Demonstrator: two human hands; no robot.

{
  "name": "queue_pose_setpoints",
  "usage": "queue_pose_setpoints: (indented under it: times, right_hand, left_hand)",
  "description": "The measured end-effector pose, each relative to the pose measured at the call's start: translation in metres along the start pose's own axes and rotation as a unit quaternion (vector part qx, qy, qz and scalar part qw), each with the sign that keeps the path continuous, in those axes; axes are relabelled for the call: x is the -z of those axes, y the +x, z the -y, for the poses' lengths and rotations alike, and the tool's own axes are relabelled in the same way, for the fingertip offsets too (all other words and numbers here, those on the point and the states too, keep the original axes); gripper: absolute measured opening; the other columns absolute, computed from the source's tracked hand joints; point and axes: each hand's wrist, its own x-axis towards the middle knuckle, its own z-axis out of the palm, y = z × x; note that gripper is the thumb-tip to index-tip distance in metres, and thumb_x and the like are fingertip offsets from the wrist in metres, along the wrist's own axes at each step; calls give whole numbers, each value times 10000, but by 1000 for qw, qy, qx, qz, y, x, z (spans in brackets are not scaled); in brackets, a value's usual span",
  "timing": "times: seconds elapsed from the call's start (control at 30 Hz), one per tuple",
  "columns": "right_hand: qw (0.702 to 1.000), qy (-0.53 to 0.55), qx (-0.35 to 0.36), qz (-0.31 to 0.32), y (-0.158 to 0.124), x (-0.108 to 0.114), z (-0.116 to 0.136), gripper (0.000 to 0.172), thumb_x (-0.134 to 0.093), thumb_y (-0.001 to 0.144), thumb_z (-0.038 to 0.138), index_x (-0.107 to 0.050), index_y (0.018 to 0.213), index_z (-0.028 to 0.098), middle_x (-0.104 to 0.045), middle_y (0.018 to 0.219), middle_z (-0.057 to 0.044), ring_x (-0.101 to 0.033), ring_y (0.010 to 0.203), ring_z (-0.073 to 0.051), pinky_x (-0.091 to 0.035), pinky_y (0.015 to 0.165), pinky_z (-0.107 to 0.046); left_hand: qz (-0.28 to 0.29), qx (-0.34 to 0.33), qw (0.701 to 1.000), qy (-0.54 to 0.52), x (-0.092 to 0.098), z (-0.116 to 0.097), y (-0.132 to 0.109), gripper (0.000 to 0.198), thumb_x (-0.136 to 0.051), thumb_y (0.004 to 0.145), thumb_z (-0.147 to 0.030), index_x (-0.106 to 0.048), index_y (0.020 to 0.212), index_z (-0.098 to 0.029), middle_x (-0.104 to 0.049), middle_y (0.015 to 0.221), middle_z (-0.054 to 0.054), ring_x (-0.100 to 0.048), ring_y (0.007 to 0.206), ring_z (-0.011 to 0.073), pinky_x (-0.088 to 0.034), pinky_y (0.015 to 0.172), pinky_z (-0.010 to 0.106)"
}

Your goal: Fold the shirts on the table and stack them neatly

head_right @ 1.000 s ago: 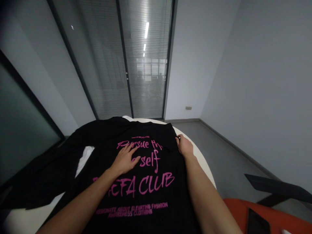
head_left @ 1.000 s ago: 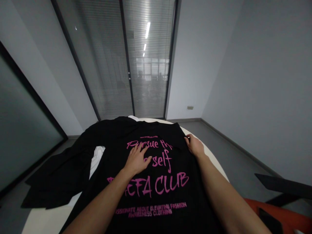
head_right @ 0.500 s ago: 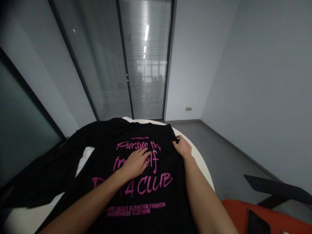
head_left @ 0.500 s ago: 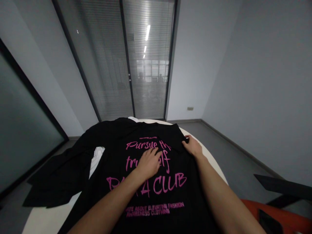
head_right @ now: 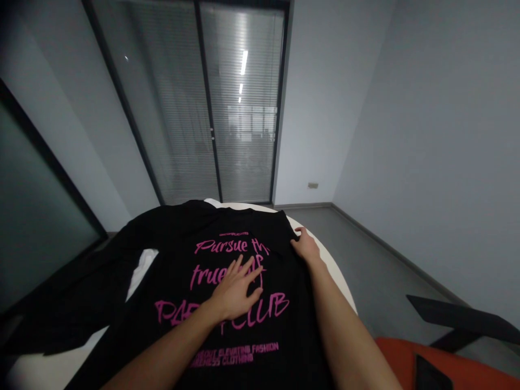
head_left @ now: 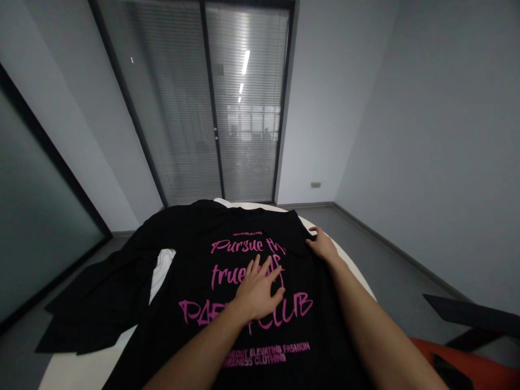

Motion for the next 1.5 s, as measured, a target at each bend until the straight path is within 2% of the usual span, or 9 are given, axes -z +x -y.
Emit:
queue_pose_setpoints:
  times: [0.1,0.27,0.5,0.7,0.83,0.97,1.13,1.3,1.5]
  right_hand:
    - [999,-30,-9,29,6,5,-4,547,-629,828,442,-549,1275,137,-706,1084,-160,-673,944,-264,-459,739,-307]
    - [995,-41,0,91,7,17,-6,306,-636,829,405,-711,932,127,-731,861,-120,-691,821,-237,-446,663,-275]
    - [998,-41,12,41,-1,27,21,474,-730,777,385,-664,1172,131,-729,1051,-142,-684,982,-270,-472,771,-294]
    - [995,-30,77,49,-13,32,78,578,-800,728,362,-626,1227,129,-705,1136,-142,-671,1016,-268,-485,826,-306]
    - [981,20,156,113,-27,22,108,658,-809,733,311,-566,1319,139,-693,1168,-136,-652,1049,-253,-483,892,-321]
    - [933,80,225,269,-41,7,114,796,-812,720,270,-464,1423,142,-677,1209,-138,-667,977,-219,-512,847,-303]
    - [920,23,228,317,-50,11,105,550,-842,653,455,-656,1066,142,-711,886,-56,-652,777,-179,-482,657,-243]
    - [878,-75,166,443,-61,31,103,435,-798,664,547,-594,655,163,-575,522,4,-580,517,-152,-405,501,-244]
    - [856,50,151,492,-76,33,106,286,-739,760,416,-647,835,156,-618,617,28,-613,533,-110,-467,520,-205]
  left_hand:
    - [-1,-1,1000,0,-1,0,-1,616,-497,918,-540,-470,1477,-285,-283,1629,58,-136,1511,388,-147,1215,604]
    - [-31,10,999,-29,-4,1,0,688,-550,892,-489,-425,1499,-188,-355,1594,105,-192,1504,370,-164,1228,566]
    - [-136,75,972,-174,3,4,7,450,-398,960,-291,-506,1373,-148,-561,1409,137,-483,1352,245,-363,1160,430]
    - [-148,84,963,-210,-2,9,9,420,-434,952,-271,-478,1354,-155,-555,1401,142,-478,1348,237,-356,1157,413]
    - [-176,90,960,-200,-6,12,11,348,-499,881,-164,-508,1228,-192,-611,1263,109,-548,1239,227,-413,1096,399]
    - [-197,108,958,-178,-5,13,11,265,-512,811,-74,-505,1034,-217,-620,1077,64,-590,1096,208,-471,1000,378]
    - [-203,88,962,-163,-6,14,12,252,-527,809,-77,-503,1009,-229,-612,1037,52,-597,1062,211,-484,964,380]
    - [-193,89,961,-180,-11,18,13,352,-505,807,-48,-509,1117,-213,-631,1107,73,-597,1092,209,-480,985,387]
    - [-208,90,950,-215,-14,24,16,436,-447,829,-16,-505,1223,-195,-629,1212,89,-583,1181,183,-441,1071,382]
